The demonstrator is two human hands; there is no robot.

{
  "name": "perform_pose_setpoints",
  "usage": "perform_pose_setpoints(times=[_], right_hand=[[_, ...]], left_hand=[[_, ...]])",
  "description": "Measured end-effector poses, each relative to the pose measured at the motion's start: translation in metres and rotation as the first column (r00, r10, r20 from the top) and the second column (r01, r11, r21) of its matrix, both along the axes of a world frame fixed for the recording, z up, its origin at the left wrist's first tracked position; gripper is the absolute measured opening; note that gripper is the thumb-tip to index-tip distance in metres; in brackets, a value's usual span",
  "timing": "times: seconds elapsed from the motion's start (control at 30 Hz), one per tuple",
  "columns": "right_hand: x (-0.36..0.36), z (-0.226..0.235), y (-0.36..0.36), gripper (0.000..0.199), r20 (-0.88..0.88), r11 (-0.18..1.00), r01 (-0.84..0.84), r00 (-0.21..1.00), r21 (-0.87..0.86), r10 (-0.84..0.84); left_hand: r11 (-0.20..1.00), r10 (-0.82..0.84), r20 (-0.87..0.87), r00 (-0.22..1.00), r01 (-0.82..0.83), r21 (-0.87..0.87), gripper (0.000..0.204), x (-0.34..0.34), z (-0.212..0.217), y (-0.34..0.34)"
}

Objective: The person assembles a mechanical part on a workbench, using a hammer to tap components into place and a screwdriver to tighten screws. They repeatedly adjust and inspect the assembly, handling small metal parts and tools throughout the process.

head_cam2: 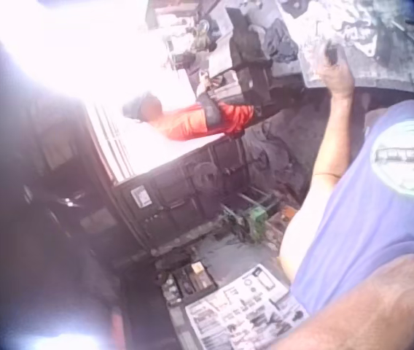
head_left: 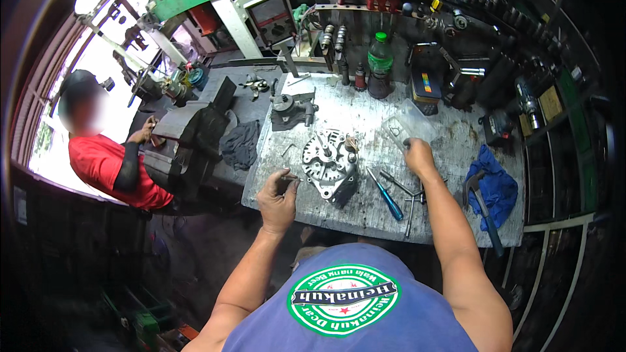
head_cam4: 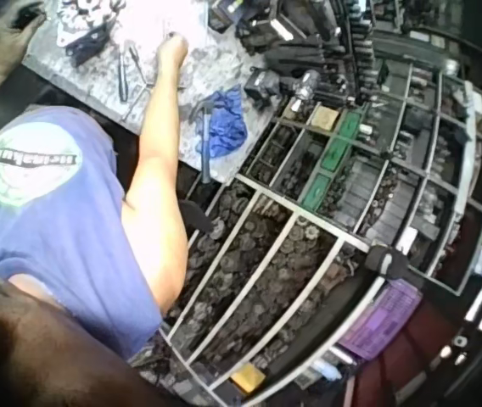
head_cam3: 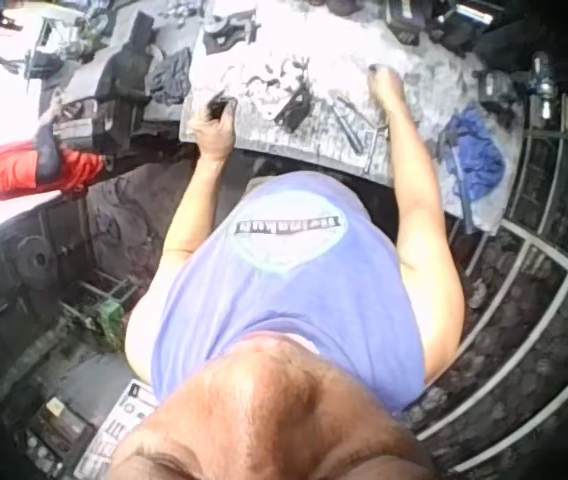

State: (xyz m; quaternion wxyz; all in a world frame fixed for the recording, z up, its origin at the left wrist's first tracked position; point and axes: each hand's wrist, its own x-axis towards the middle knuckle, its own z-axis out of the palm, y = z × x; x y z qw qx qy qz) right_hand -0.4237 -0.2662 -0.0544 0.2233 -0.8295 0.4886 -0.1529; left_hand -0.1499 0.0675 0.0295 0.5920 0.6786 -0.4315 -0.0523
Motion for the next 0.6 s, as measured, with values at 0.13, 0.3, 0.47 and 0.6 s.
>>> perform_pose_setpoints(times=[0.13,0.3,0.47,0.6], right_hand=[[-0.003,0.020,0.017,0.027,0.210,0.980,0.171,0.967,-0.099,-0.147],[-0.006,0.083,0.074,0.019,0.417,0.952,0.277,0.887,-0.129,-0.201],[0.006,0.132,0.165,0.019,0.392,0.987,-0.040,0.915,-0.153,0.098],[0.032,0.137,0.192,0.021,0.361,0.972,-0.160,0.908,-0.173,0.214]], left_hand=[[0.991,-0.131,0.056,0.990,0.129,0.042,0.032,0.013,-0.015,-0.002],[0.966,-0.256,0.227,0.939,0.244,0.082,0.035,0.023,-0.018,-0.005],[0.956,-0.291,0.270,0.918,0.284,0.065,0.035,0.031,-0.014,-0.012],[0.928,-0.369,0.375,0.850,0.356,0.108,0.038,0.039,-0.009,-0.016]])
